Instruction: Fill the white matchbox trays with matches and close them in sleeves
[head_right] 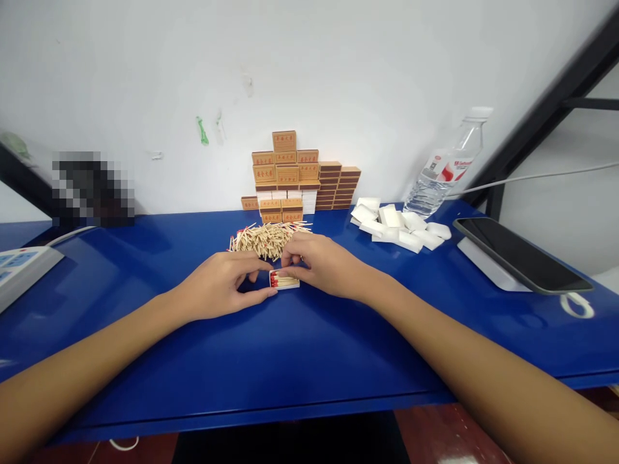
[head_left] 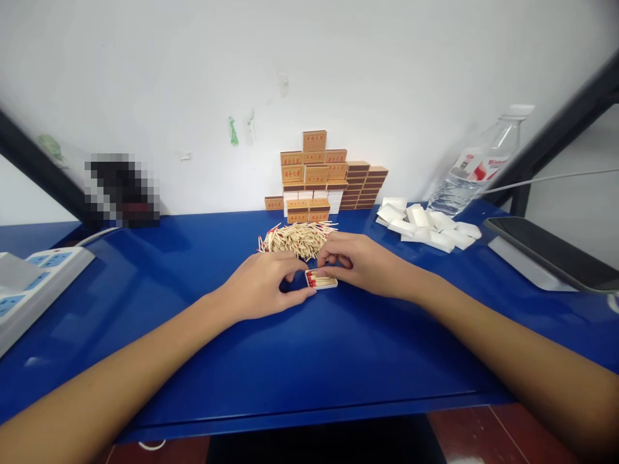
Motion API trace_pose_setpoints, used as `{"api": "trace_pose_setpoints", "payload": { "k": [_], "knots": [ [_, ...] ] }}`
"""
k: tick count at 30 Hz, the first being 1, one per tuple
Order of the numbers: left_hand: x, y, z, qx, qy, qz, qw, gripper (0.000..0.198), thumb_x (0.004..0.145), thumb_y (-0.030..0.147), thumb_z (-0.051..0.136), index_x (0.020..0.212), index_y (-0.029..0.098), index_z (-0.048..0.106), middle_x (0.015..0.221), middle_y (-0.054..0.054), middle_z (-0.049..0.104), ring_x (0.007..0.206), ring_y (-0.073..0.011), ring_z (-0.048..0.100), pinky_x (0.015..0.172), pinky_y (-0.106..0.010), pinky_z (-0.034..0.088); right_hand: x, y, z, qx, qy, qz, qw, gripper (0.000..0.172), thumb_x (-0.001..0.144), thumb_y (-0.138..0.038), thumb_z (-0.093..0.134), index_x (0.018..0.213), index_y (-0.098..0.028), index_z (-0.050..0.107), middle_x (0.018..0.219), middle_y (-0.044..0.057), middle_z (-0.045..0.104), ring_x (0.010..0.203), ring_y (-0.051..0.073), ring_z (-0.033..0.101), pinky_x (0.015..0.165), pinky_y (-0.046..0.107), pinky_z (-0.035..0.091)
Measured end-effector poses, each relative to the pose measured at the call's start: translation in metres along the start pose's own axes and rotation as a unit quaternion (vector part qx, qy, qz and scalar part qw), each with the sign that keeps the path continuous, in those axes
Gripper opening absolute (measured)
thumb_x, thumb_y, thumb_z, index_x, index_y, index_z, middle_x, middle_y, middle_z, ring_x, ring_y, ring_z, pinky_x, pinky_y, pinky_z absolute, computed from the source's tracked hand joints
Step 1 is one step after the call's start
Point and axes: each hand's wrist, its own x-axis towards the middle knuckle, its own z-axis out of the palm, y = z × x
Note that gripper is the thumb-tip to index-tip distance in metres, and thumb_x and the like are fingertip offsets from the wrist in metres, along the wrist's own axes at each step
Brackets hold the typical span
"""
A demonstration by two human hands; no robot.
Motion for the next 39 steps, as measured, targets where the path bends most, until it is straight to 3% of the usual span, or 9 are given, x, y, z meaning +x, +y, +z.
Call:
{"api": "trace_pose_setpoints", "payload": {
  "k": [11,15,20,26,30,35,39],
  "knots": [
    [-0.001,-0.001,0.0,0.004,0.003,0.001,1.0,0.031,0.094,0.047,0.068,0.105,0.019,0.076,0.079,0.0,0.065,0.066,-0.0137,0.057,0.061,-0.029,0.042,0.0,-0.003,0.0,-0.013,0.004,0.003,1.0,0.009,0.097,-0.026,0.068,0.091,-0.02,0.07,0.085,0.002,0.059,0.077,0.015,0.052,0.069,0.029,0.037],
    [-0.001,-0.001,0.001,0.004,0.007,0.001,1.0,0.029,0.094,0.045,0.068,0.104,0.019,0.076,0.08,0.0,0.065,0.067,-0.0135,0.058,0.062,-0.029,0.044,0.001,0.0,-0.007,-0.032,0.04,0.012,0.999,0.011,0.096,-0.027,0.067,0.088,-0.02,0.07,0.083,0.002,0.06,0.073,0.015,0.052,0.067,0.029,0.038],
    [-0.001,-0.001,0.0,0.007,0.014,0.003,1.0,0.028,0.095,0.044,0.067,0.103,0.019,0.076,0.08,0.0,0.065,0.068,-0.0136,0.058,0.063,-0.029,0.044,0.002,0.018,-0.026,-0.13,0.087,0.127,0.979,0.014,0.094,-0.029,0.066,0.087,-0.019,0.072,0.083,0.004,0.066,0.073,0.017,0.056,0.068,0.032,0.039],
    [0.0,-0.003,0.001,0.02,0.017,-0.006,1.0,0.03,0.095,0.047,0.066,0.105,0.02,0.076,0.079,0.0,0.066,0.069,-0.0147,0.059,0.062,-0.03,0.043,0.0,0.027,-0.029,-0.142,0.006,0.275,0.951,0.022,0.091,-0.039,0.069,0.081,-0.02,0.072,0.082,0.005,0.073,0.073,0.02,0.063,0.065,0.034,0.043],
    [0.0,-0.003,0.0,0.02,0.015,-0.009,1.0,0.03,0.095,0.047,0.066,0.106,0.021,0.076,0.079,0.0,0.066,0.069,-0.0149,0.059,0.062,-0.03,0.043,-0.001,0.026,-0.024,-0.106,-0.039,0.312,0.943,0.014,0.089,-0.03,0.071,0.078,-0.021,0.07,0.078,0.004,0.074,0.071,0.019,0.065,0.064,0.033,0.045],
    [-0.001,-0.001,0.0,0.019,0.015,-0.011,1.0,0.029,0.094,0.046,0.067,0.106,0.02,0.076,0.08,0.0,0.066,0.069,-0.0146,0.059,0.061,-0.03,0.043,-0.003,0.027,-0.031,-0.143,-0.035,0.292,0.945,0.013,0.091,-0.023,0.064,0.078,-0.02,0.067,0.079,0.006,0.073,0.07,0.02,0.063,0.064,0.033,0.042],
    [0.0,-0.001,-0.001,0.017,0.012,-0.013,1.0,0.028,0.094,0.045,0.067,0.105,0.02,0.076,0.079,0.0,0.066,0.069,-0.0152,0.06,0.063,-0.03,0.044,-0.002,0.013,-0.032,-0.105,0.023,0.161,0.981,0.018,0.098,-0.034,0.059,0.09,-0.019,0.066,0.091,0.008,0.07,0.077,0.019,0.06,0.068,0.032,0.043]
  ]
}}
